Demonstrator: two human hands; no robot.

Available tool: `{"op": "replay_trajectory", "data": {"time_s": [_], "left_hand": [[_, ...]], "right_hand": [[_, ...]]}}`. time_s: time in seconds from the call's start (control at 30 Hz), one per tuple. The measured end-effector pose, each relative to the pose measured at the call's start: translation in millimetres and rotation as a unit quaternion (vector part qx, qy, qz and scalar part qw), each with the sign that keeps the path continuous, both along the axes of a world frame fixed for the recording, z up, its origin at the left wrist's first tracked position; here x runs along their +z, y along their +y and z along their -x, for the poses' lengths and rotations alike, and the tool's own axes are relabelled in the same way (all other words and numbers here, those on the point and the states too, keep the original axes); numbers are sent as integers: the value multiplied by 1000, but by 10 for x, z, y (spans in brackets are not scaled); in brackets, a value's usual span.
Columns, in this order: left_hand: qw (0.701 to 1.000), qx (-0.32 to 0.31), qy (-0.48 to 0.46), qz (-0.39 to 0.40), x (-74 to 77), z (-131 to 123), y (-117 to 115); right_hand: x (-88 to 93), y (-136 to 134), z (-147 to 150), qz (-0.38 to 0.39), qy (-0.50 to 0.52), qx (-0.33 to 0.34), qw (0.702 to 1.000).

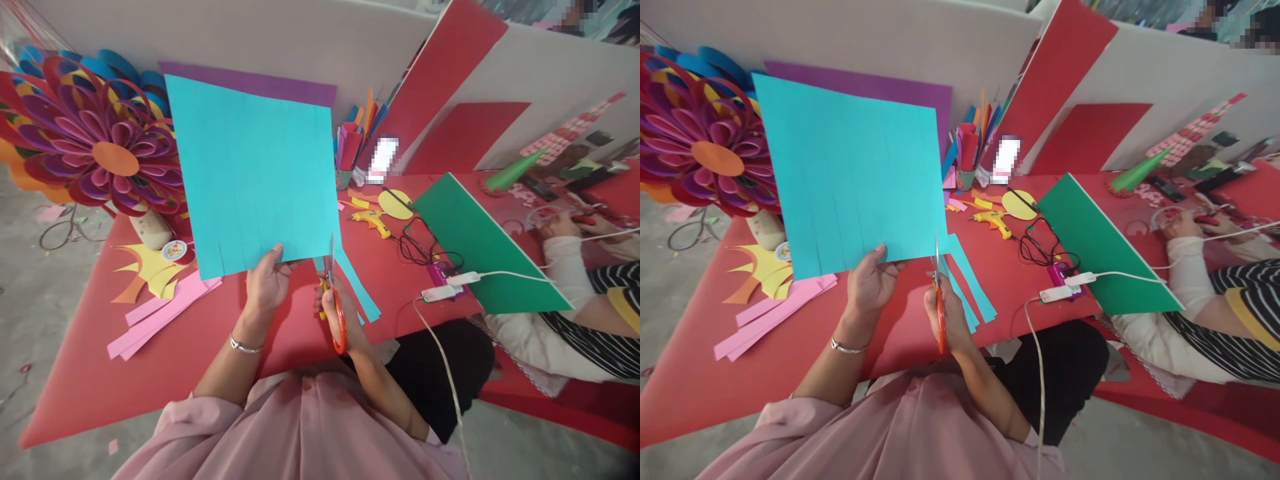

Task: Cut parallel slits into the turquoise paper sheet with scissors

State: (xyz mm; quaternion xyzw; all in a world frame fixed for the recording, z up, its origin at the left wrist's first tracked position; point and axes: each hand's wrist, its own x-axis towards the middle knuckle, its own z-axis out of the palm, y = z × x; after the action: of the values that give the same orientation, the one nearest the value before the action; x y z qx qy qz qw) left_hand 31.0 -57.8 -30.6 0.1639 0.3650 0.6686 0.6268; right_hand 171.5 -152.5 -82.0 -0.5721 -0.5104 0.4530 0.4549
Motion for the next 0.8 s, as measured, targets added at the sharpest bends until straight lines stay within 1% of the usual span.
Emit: {"op": "replay_trajectory", "data": {"time_s": [0.1,0.57,0.8], "left_hand": [[1000,-3,-2,2,-13,-3,9],[1000,-9,-3,16,-72,32,15],[1000,0,-11,27,-51,28,1]], "right_hand": [[-10,12,3,0,20,12,1000],[-12,25,12,14,25,12,1000],[-21,35,26,10,36,5,999]]}}
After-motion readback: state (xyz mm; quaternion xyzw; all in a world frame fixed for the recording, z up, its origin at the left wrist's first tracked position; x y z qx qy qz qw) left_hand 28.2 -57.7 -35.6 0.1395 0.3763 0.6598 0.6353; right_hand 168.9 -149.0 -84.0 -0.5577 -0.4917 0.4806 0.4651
